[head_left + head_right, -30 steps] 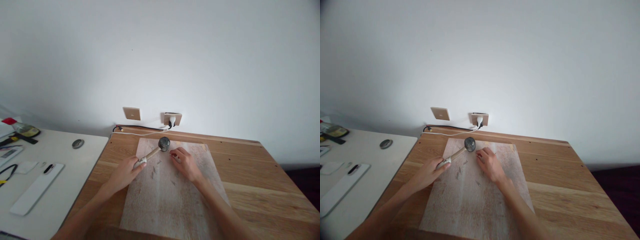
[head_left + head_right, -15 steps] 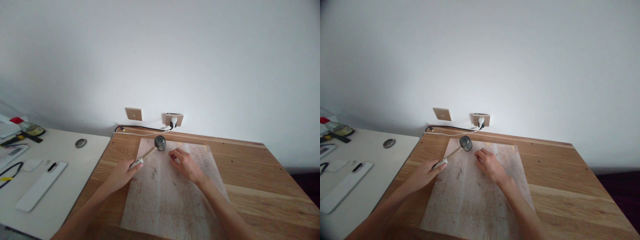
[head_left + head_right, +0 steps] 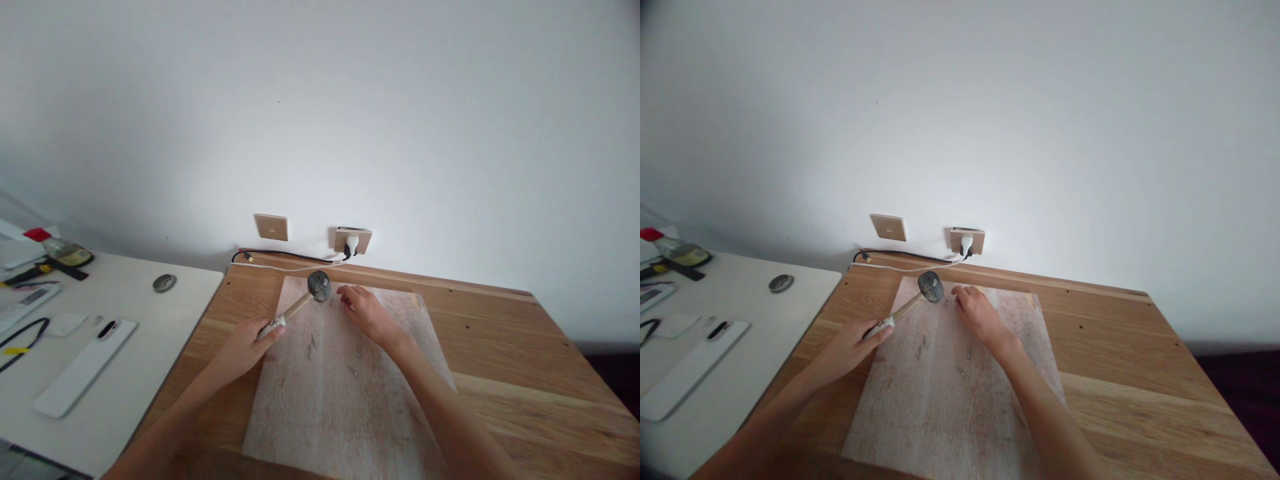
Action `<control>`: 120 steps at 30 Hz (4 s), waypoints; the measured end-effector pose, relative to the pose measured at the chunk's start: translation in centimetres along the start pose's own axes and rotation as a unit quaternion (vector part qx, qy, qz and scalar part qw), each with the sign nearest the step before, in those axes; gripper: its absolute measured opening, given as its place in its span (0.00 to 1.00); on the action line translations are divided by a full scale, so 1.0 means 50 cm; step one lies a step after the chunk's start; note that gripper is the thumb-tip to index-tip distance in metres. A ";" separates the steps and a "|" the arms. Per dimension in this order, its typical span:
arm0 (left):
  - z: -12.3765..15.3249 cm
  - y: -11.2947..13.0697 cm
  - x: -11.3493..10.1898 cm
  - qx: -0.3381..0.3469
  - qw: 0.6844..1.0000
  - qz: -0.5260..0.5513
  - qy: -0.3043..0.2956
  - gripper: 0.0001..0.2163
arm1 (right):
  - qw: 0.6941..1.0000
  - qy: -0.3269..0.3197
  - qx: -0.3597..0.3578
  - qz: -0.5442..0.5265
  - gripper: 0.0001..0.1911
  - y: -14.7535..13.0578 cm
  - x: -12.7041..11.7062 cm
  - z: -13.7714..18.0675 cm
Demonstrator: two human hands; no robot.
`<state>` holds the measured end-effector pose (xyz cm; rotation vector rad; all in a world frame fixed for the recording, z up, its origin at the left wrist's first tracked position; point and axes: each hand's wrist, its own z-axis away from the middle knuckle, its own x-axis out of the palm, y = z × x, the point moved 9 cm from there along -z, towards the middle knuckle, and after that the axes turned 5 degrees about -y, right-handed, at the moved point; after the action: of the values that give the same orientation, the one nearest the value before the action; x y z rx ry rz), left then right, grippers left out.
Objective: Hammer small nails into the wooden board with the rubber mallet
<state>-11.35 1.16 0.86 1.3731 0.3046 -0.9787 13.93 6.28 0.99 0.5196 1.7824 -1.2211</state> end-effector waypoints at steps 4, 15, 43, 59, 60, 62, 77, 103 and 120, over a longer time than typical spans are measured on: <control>0.000 -0.004 -0.001 -0.006 1.000 0.005 0.003 0.25 | 1.000 -0.006 0.001 0.004 0.21 0.001 0.003 -0.001; -0.002 0.001 0.003 -0.001 1.000 0.011 0.003 0.24 | 1.000 0.003 0.013 -0.004 0.22 0.016 0.004 0.009; -0.019 0.062 0.016 0.030 1.000 0.007 -0.007 0.24 | 0.994 0.078 0.054 -0.053 0.24 0.040 0.004 0.039; -0.040 0.078 0.036 0.053 0.997 -0.059 -0.016 0.21 | 0.990 0.110 0.065 -0.061 0.26 0.047 -0.031 0.081; -0.040 0.078 0.037 0.053 0.996 -0.064 -0.017 0.21 | 0.989 0.116 0.066 -0.058 0.22 0.046 -0.035 0.087; -0.038 0.080 0.036 0.051 0.996 -0.075 -0.015 0.20 | 0.990 0.119 0.060 -0.054 0.13 0.036 -0.044 0.101; -0.031 0.066 0.016 0.048 0.998 -0.022 0.019 0.22 | 0.978 -0.129 -0.142 0.078 0.12 -0.120 0.005 0.200; -0.031 0.066 0.023 0.045 0.999 -0.015 0.010 0.22 | 0.994 0.083 0.046 -0.054 0.09 0.069 -0.031 0.068; -0.055 0.134 0.051 0.065 0.997 -0.048 -0.010 0.18 | 0.983 0.123 0.113 -0.075 0.12 0.083 -0.026 0.078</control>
<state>-4.03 1.93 2.96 1.4765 0.2990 -1.1065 19.32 4.75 -0.57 0.7011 1.9276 -1.5307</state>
